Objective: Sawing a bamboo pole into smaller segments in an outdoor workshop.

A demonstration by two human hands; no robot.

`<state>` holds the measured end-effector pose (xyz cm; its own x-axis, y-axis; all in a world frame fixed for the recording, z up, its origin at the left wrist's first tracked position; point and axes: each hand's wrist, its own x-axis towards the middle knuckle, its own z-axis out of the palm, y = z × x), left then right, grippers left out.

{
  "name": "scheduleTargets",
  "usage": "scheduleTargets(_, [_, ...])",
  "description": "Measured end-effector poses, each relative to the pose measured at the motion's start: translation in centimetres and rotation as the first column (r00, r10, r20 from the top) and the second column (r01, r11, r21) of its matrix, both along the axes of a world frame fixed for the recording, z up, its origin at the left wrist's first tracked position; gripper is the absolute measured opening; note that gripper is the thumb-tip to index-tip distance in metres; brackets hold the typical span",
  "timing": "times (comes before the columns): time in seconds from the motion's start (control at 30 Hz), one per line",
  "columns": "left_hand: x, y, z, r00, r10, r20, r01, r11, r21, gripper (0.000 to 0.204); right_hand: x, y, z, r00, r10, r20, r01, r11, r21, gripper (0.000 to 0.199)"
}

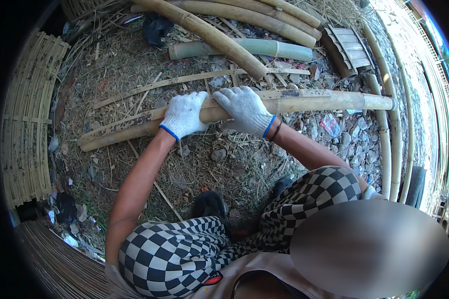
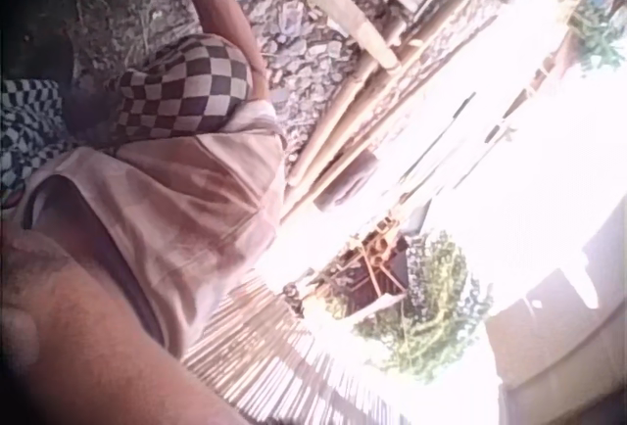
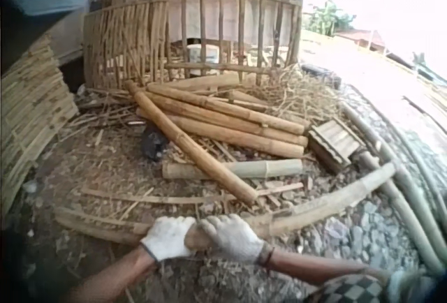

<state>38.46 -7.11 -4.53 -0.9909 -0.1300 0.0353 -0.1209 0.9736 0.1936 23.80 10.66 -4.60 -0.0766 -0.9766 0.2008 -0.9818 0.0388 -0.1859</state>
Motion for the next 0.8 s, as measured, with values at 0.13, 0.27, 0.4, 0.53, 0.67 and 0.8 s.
scheduleTargets(0.13, [0.5,0.0,0.3,0.999,0.030,0.023,-0.030,0.999,0.013,0.067,-4.3,3.3,2.1,0.987,-0.148,-0.056,0.157,0.956,0.249,0.088])
scheduleTargets(0.27, [0.6,0.1,0.6,1.000,0.024,-0.009,-0.024,1.000,0.003,0.065,-8.4,8.1,3.2,0.960,-0.263,-0.095,0.279,0.923,0.266,0.086])
scheduleTargets(0.4, [-0.1,0.6,-0.4,0.999,0.046,0.001,-0.046,0.999,0.024,0.064,-9.8,9.9,1.9,0.949,-0.297,-0.103,0.312,0.929,0.198,0.080])
scheduleTargets(0.53, [-0.1,0.6,1.1,0.998,0.040,0.047,-0.044,0.994,0.104,0.079,-10.1,9.4,2.1,0.948,-0.309,-0.081,0.318,0.933,0.166,0.070])
scheduleTargets(0.67, [-3.5,0.8,3.3,0.960,-0.099,0.263,0.062,0.988,0.143,0.112,-10.3,9.6,2.2,0.948,-0.315,-0.038,0.314,0.914,0.259,0.067])
scheduleTargets(0.8, [-8.9,4.0,4.0,0.930,-0.275,0.242,0.236,0.955,0.181,0.125,-9.4,9.5,1.6,0.950,-0.312,0.007,0.300,0.918,0.259,0.066])
